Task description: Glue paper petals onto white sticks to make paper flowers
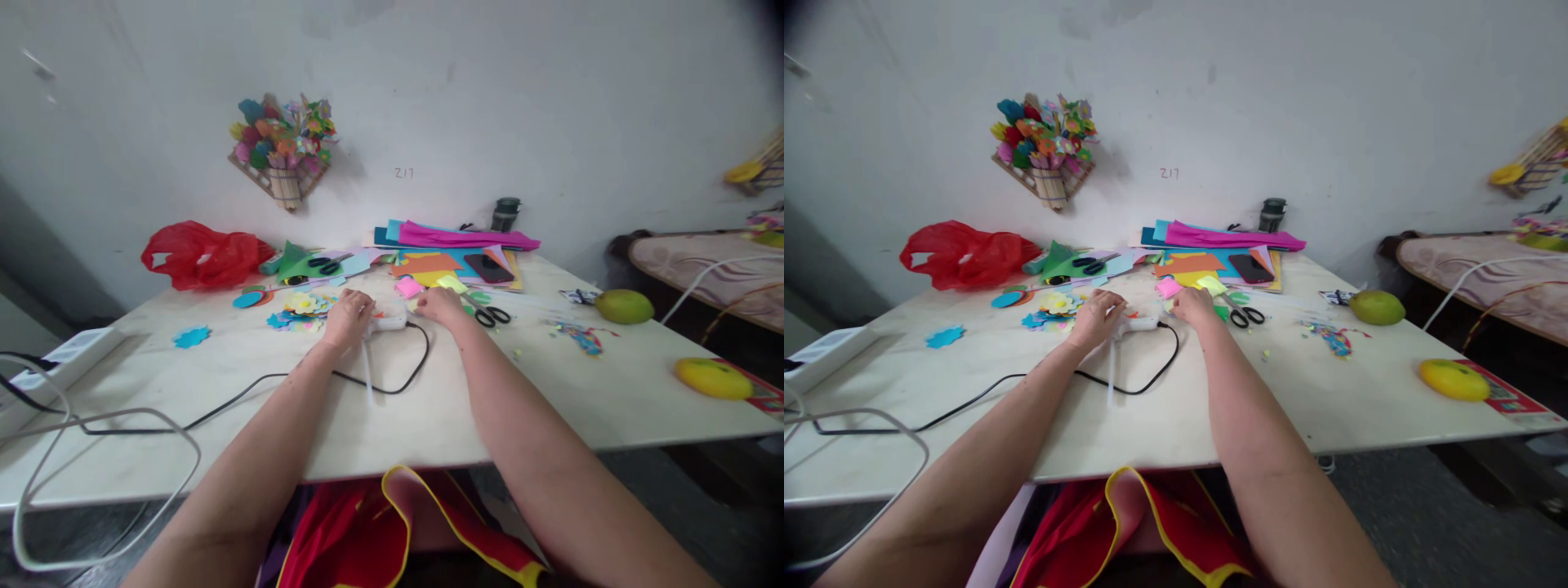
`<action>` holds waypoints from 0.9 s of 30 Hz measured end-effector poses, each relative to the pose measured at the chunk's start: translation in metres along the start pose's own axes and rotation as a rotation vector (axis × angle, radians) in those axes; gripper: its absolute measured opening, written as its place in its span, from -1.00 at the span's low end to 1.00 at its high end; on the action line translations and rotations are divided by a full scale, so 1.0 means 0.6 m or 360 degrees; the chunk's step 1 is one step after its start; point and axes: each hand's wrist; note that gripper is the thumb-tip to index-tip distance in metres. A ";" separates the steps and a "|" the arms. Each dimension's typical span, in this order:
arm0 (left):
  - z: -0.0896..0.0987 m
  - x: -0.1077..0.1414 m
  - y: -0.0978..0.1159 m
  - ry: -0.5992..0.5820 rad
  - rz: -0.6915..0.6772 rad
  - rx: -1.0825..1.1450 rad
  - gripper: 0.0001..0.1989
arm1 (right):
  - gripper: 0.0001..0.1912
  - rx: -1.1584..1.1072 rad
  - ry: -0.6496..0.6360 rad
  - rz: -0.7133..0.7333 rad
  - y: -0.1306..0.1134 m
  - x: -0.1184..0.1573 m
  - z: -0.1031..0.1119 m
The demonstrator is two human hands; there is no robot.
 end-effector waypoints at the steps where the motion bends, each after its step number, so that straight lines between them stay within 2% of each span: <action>1: 0.000 0.000 0.000 -0.0001 0.0000 -0.0006 -0.82 | -0.78 0.0020 0.0016 0.0009 -0.002 -0.001 -0.003; 13: 0.002 0.001 0.000 0.0007 -0.0012 -0.0037 -0.82 | -0.70 0.0190 0.0003 0.0039 -0.018 -0.001 -0.014; 27: 0.004 0.001 0.000 -0.0013 -0.0004 -0.0070 -0.81 | -0.68 0.0147 0.0104 0.0055 -0.012 -0.003 -0.022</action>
Point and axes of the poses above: each hand's wrist, its own x-axis away from the middle knuckle, its own z-axis out of the back of the hand, y = z × x, and after that the axes turned 14 degrees about y, right-handed
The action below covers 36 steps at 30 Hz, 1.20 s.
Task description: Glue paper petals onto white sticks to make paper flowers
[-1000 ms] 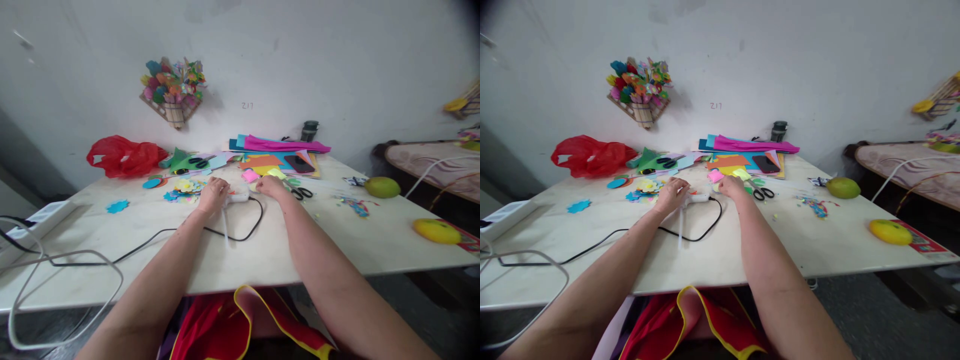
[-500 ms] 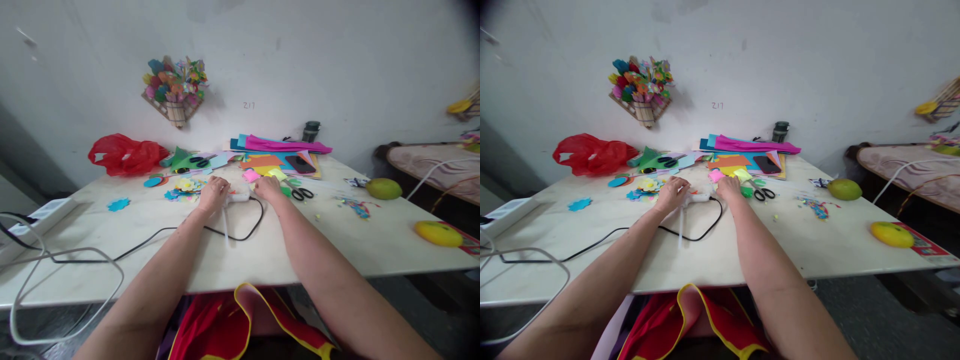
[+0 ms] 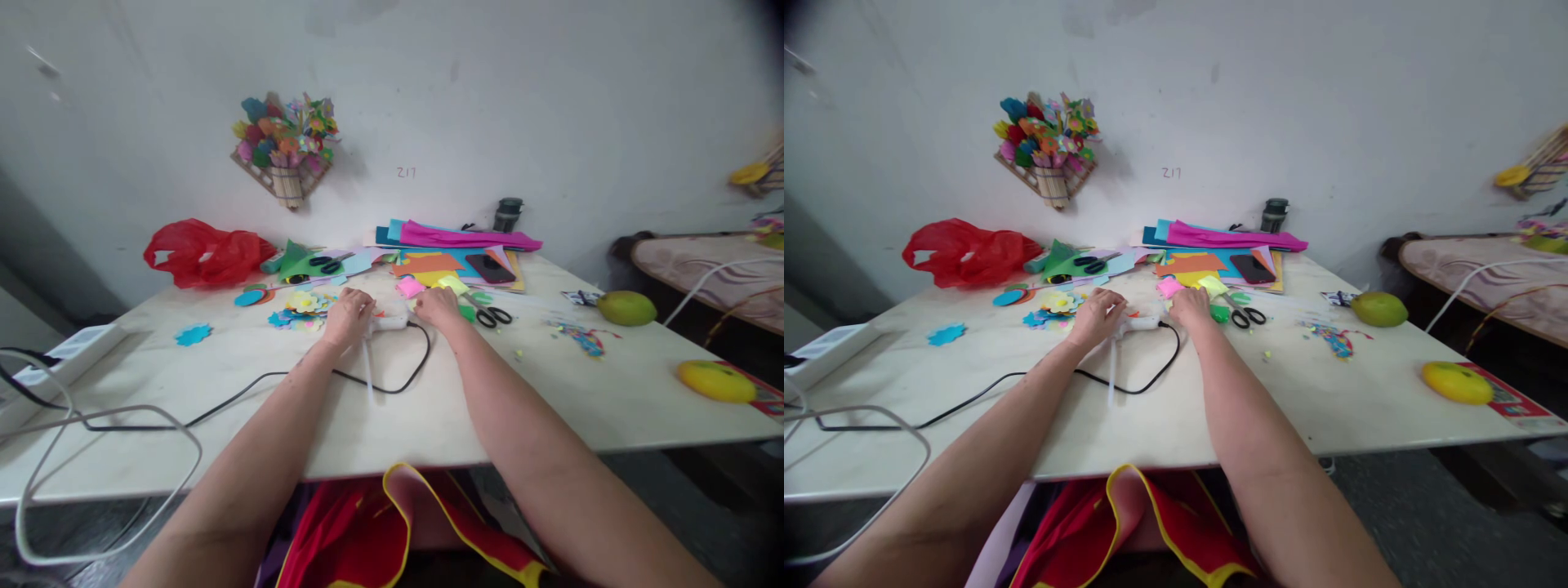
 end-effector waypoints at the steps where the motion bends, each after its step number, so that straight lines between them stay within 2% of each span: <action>1: 0.000 0.000 0.000 0.0004 0.0000 -0.0003 -0.81 | -0.68 -0.0011 0.0019 0.0005 0.003 -0.001 -0.001; 3: 0.001 0.000 -0.001 0.0007 -0.0002 -0.0013 -0.81 | -0.65 -0.0037 0.0033 0.0017 0.009 -0.003 -0.003; 8: 0.002 0.000 0.001 0.0003 -0.0013 -0.0024 -0.81 | -0.53 -0.0070 -0.0104 0.0061 0.016 -0.005 -0.006; 13: 0.004 -0.001 0.005 -0.0020 0.0001 -0.0049 -0.81 | -0.52 -0.0115 -0.0068 0.0041 0.019 -0.005 -0.007; 22: 0.004 0.000 0.007 -0.0040 -0.0002 -0.0075 -0.82 | -0.70 -0.0138 -0.0032 -0.0037 0.025 -0.004 -0.011; 29: 0.004 -0.001 0.006 -0.0057 -0.0011 -0.0065 -0.81 | -0.68 -0.0117 -0.0087 -0.0012 0.021 -0.007 -0.008; 36: 0.004 0.000 0.005 -0.0077 -0.0003 -0.0056 -0.81 | -0.73 -0.0066 -0.0018 0.0005 0.019 -0.001 -0.003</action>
Point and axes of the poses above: each hand's wrist, its own x-axis away from the middle knuckle, its own z-axis out of the back of the hand, y = z × x, and after that the axes turned 14 degrees about y, right-handed
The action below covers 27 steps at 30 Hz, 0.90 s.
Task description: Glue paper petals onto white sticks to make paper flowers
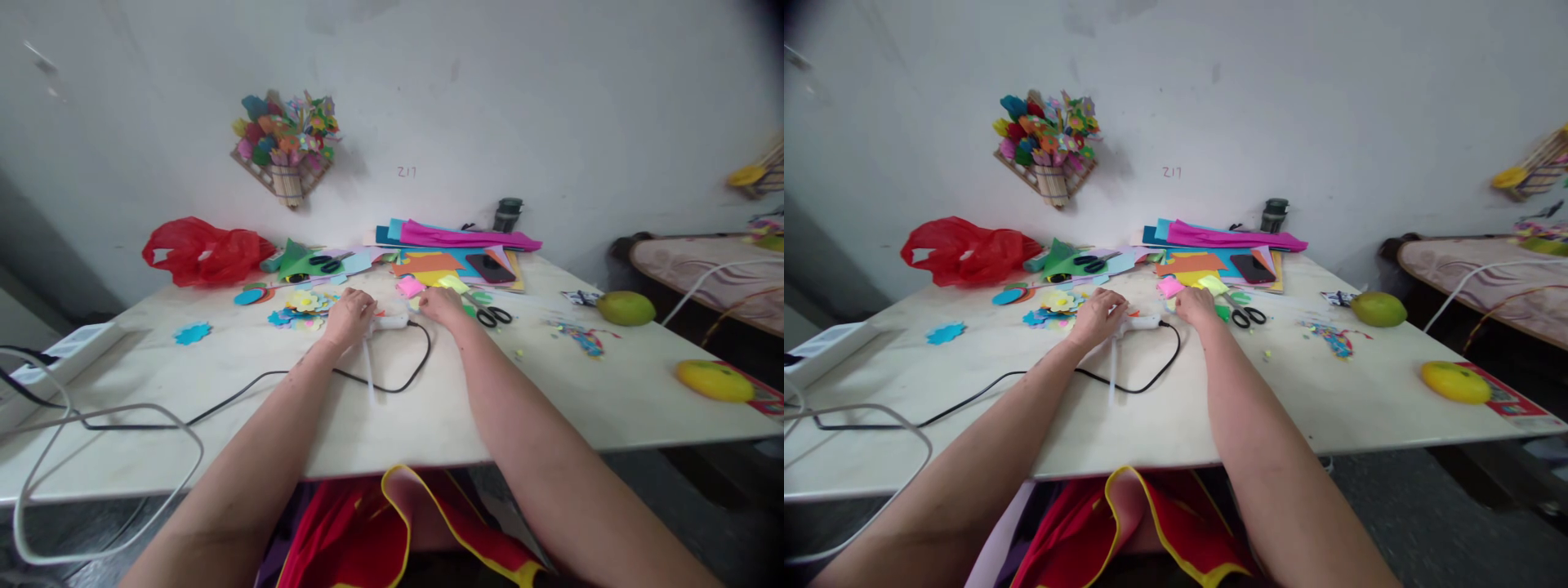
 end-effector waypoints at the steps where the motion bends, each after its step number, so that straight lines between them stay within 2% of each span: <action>1: 0.000 0.000 0.000 0.0001 -0.0001 0.0004 -0.81 | -0.74 0.0000 0.0013 0.0002 -0.001 0.001 0.001; 12: -0.005 0.002 -0.006 -0.0004 -0.0024 0.0010 -0.82 | -0.73 -0.0005 -0.0006 0.0076 0.004 0.001 0.003; 18: -0.006 0.002 -0.006 -0.0028 -0.0015 0.0013 -0.82 | -0.66 -0.0012 -0.0022 0.0070 0.011 -0.001 -0.001; 27: -0.006 0.003 -0.007 -0.0037 -0.0006 0.0042 -0.80 | -0.71 -0.0016 0.0009 0.0051 0.012 0.003 0.002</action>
Point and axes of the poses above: each hand's wrist, its own x-axis away from the middle knuckle, its own z-axis out of the back of the hand, y = z × x, and after that the axes turned 14 degrees about y, right-handed
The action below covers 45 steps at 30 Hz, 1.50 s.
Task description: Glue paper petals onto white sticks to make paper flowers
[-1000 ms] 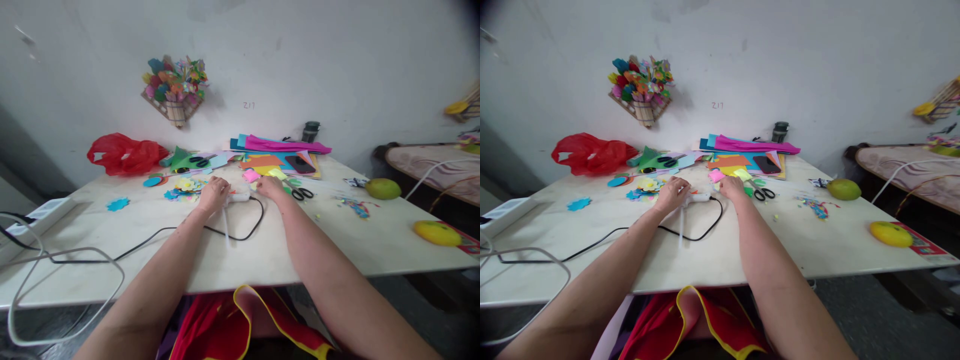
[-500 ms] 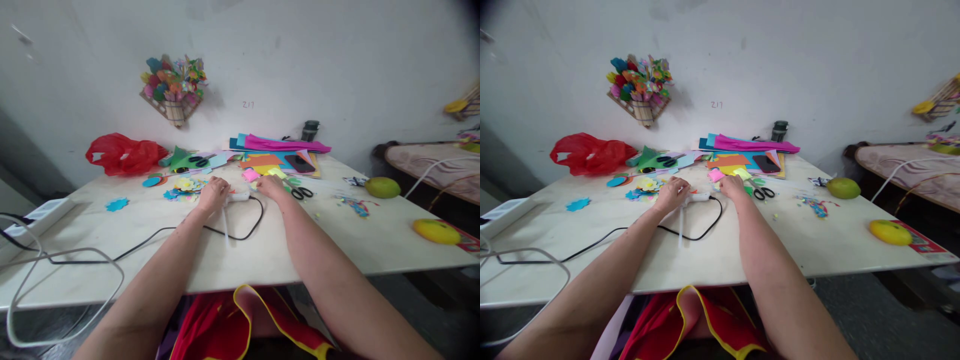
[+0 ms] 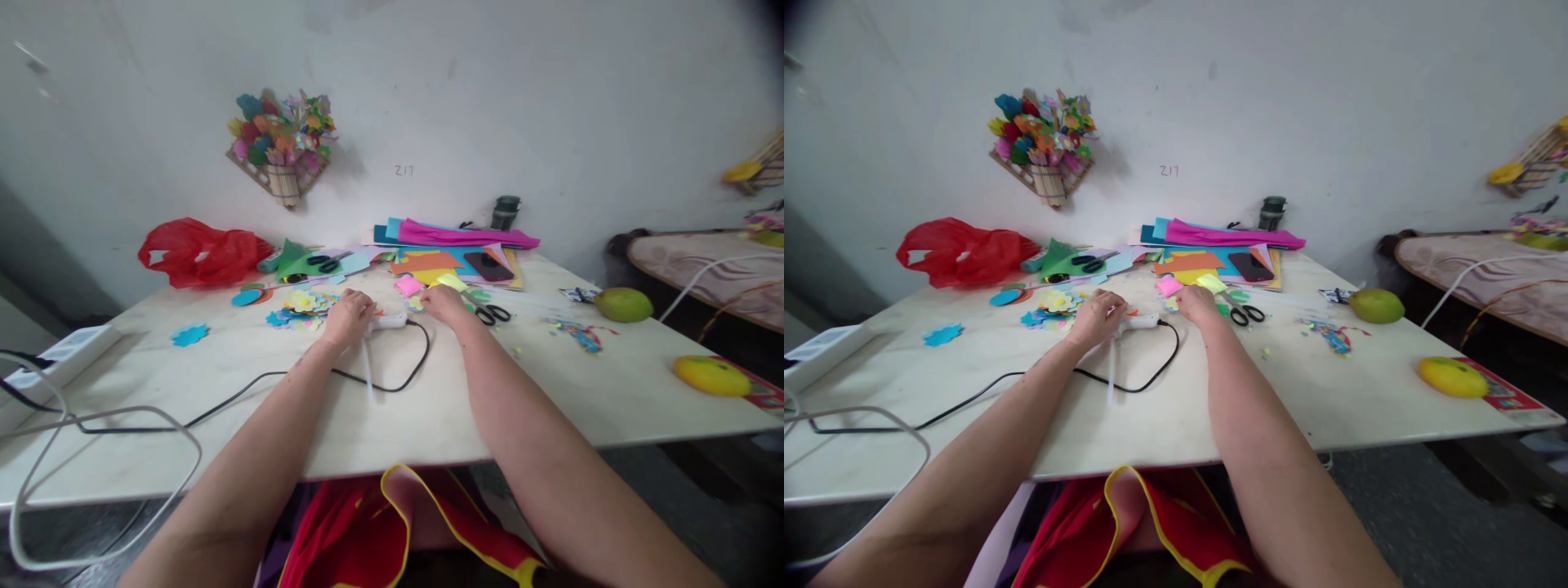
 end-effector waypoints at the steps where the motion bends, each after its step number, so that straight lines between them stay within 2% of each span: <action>1: -0.001 0.000 -0.001 -0.0002 0.0002 0.0007 -0.80 | -0.71 0.0004 -0.0001 -0.0017 0.000 0.000 -0.001; 5: -0.002 0.000 -0.002 -0.0001 0.0005 0.0020 -0.81 | -0.70 -0.0011 0.0080 -0.0061 0.006 -0.004 -0.007; 7: -0.002 0.000 -0.001 0.0003 0.0001 0.0015 -0.81 | -0.70 -0.0051 0.0240 -0.0109 0.010 -0.008 -0.009; 9: 0.001 -0.001 0.002 0.0018 0.0008 0.0004 -0.81 | -0.71 -0.0188 0.0452 -0.0250 0.012 -0.012 -0.009; 12: 0.006 -0.002 0.008 0.0054 0.0039 0.0009 -0.78 | -0.75 -0.0746 0.0570 -0.0593 0.008 -0.017 -0.005; 15: 0.012 -0.005 0.012 0.0100 0.0070 0.0074 -0.76 | -0.83 -0.1621 0.0420 -0.0876 -0.006 -0.019 0.001; 18: 0.015 -0.009 0.012 0.0159 0.0135 0.0176 -0.78 | -0.94 -0.2306 0.0287 -0.0933 -0.023 -0.017 0.004; 21: 0.015 -0.011 0.011 0.0193 0.0354 0.0239 -0.83 | -0.91 -0.2609 0.0214 -0.0866 -0.035 -0.017 0.002; 24: 0.013 -0.013 0.010 0.0143 0.0695 0.0422 -0.75 | -0.86 -0.2718 0.0181 -0.0750 -0.044 -0.016 0.001; 27: 0.015 -0.013 0.014 0.0044 0.0993 0.0928 -0.59 | -0.78 -0.2707 0.0193 -0.0611 -0.055 -0.014 0.006; 30: 0.020 -0.015 0.018 0.0004 0.1211 0.1320 -0.50 | -0.65 -0.2461 0.0290 -0.0487 -0.068 -0.009 0.018; 33: 0.023 -0.015 0.019 -0.0038 0.1359 0.1455 -0.50 | -0.64 -0.2204 0.0372 -0.0317 -0.078 -0.003 0.026; 37: 0.023 -0.014 0.017 -0.0138 0.1370 0.1557 -0.63 | -0.70 -0.2050 0.0418 -0.0084 -0.085 0.001 0.027; 40: 0.024 -0.014 0.016 -0.0099 0.1331 0.1611 -0.69 | -0.76 -0.2116 0.0427 -0.0043 -0.087 0.000 0.025; 45: 0.030 -0.014 0.017 -0.0077 0.1282 0.1672 -0.70 | -0.79 -0.2307 0.0505 -0.0494 -0.082 -0.009 0.018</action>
Point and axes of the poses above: each hand's wrist, its own x-axis away from the middle knuckle, its own z-axis out of the back of the hand, y = z × x, and after that the axes turned 14 degrees about y, right-handed
